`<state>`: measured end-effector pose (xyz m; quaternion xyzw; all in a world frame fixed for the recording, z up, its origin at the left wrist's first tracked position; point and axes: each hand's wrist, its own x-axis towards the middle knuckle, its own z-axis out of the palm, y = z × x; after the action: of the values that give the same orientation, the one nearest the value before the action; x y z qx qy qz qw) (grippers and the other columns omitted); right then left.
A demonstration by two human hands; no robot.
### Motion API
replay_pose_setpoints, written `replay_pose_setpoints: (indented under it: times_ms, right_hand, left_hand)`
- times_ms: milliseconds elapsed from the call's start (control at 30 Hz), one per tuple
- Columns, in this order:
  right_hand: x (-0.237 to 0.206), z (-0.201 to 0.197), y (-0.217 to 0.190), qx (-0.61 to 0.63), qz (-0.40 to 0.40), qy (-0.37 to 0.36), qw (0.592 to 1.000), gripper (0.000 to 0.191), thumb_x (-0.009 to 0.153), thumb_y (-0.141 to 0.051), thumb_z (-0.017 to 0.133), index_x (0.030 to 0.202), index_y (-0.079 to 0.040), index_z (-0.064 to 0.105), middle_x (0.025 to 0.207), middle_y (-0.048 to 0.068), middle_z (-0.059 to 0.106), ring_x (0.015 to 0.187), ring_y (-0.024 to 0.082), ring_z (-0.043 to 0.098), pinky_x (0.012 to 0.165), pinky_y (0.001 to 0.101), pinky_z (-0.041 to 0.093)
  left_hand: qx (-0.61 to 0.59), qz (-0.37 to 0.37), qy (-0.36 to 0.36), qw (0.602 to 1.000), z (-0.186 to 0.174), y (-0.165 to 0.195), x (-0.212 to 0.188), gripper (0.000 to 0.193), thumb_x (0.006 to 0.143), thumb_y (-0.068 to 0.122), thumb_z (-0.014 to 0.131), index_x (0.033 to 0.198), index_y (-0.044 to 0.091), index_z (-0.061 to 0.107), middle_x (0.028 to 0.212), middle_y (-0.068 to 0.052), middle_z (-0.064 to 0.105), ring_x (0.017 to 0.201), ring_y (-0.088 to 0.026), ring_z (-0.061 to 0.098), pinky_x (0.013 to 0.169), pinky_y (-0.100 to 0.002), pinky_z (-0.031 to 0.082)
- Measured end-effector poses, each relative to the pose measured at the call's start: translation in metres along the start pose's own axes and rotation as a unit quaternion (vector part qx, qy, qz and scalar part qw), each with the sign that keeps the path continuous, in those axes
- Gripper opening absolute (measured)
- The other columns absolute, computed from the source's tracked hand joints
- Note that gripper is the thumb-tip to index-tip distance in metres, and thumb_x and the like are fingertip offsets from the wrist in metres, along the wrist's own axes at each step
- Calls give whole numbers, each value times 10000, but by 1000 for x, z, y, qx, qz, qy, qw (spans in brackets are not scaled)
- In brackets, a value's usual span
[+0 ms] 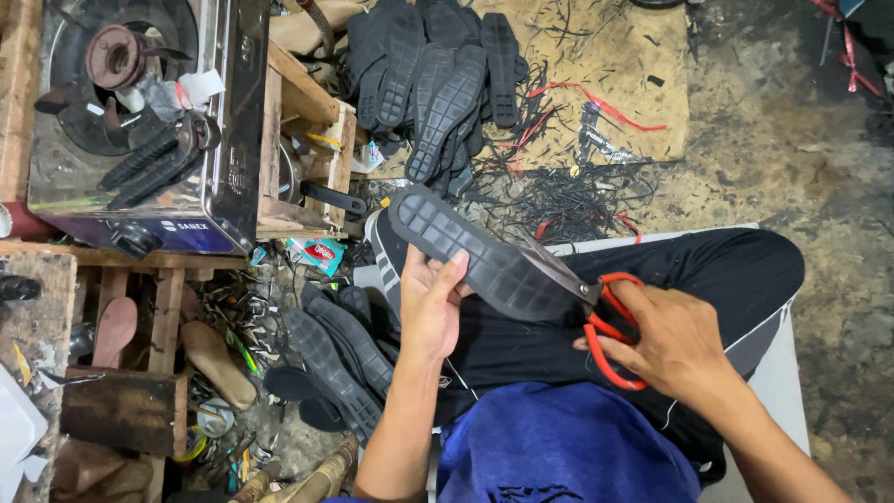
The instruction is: The person sits cross-legged on the floor and uses red-handled shears to trim the edges of black rubber shoe soles. They pick up soles from a nearby pile, cut along the perimeter, and place the trimmed pieces back on the pile.
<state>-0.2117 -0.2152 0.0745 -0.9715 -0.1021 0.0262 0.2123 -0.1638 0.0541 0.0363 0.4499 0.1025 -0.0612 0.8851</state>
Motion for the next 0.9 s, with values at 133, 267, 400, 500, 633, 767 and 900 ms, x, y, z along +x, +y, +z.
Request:
replay_pose_setpoints:
  times_ms: [133, 267, 400, 500, 633, 767, 900]
  right_hand:
    - [6, -4, -3, -62, -43, 37, 996, 659, 593, -615, 821, 991, -111, 674, 810, 89, 703, 703, 286, 674, 618, 394, 486]
    - [11, -7, -9, -76, -54, 40, 995, 658, 593, -625, 819, 995, -121, 686, 813, 62, 698, 743, 239, 678, 622, 374, 450]
    - [14, -4, -10, -68, -84, 71, 992, 626, 618, -585, 817, 993, -102, 684, 766, 45, 695, 707, 235, 677, 610, 369, 442]
    - [13, 0, -6, -63, -84, 59, 993, 577, 643, -575, 825, 971, -119, 697, 691, 52, 684, 627, 248, 668, 584, 370, 457]
    - [9, 8, -3, -29, -100, 46, 993, 586, 655, -592, 815, 965, -112, 687, 674, 52, 681, 596, 265, 668, 589, 376, 488]
    - [9, 7, -4, -60, 4, 7, 998, 628, 632, -648, 830, 958, -128, 697, 635, 82, 662, 615, 290, 668, 594, 388, 488]
    - [11, -3, -7, -69, -34, 53, 996, 664, 582, -639, 817, 968, -111, 697, 690, 77, 670, 599, 281, 639, 572, 388, 455]
  left_hand:
    - [47, 51, -24, 997, 5, 1, -5, 524, 956, -53, 684, 1431, -11, 467, 1159, -107, 698, 1021, -161, 688, 895, -312, 574]
    - [87, 64, -34, 994, 18, 2, -11, 574, 927, -90, 678, 1440, 8, 440, 1161, -104, 688, 1046, -153, 692, 936, -295, 573]
    - [96, 46, -40, 994, 26, -2, -18, 569, 917, -81, 670, 1427, 8, 433, 1176, -117, 694, 1064, -159, 700, 940, -303, 578]
    - [84, 60, -32, 994, 22, -6, -18, 491, 950, -42, 670, 1399, -1, 474, 1179, -117, 693, 1053, -158, 699, 934, -309, 587]
    - [67, 64, 33, 995, 11, -7, -8, 355, 1038, 51, 655, 1366, -39, 553, 1154, -109, 703, 958, -147, 680, 789, -293, 561]
    - [60, 101, 49, 992, 1, 1, -4, 427, 1003, 36, 672, 1405, 9, 531, 1164, -73, 710, 944, -103, 660, 709, -232, 506]
    - [34, 118, 15, 992, 3, 7, -7, 428, 995, -6, 659, 1399, 6, 518, 1193, -71, 701, 1054, -110, 670, 938, -262, 558]
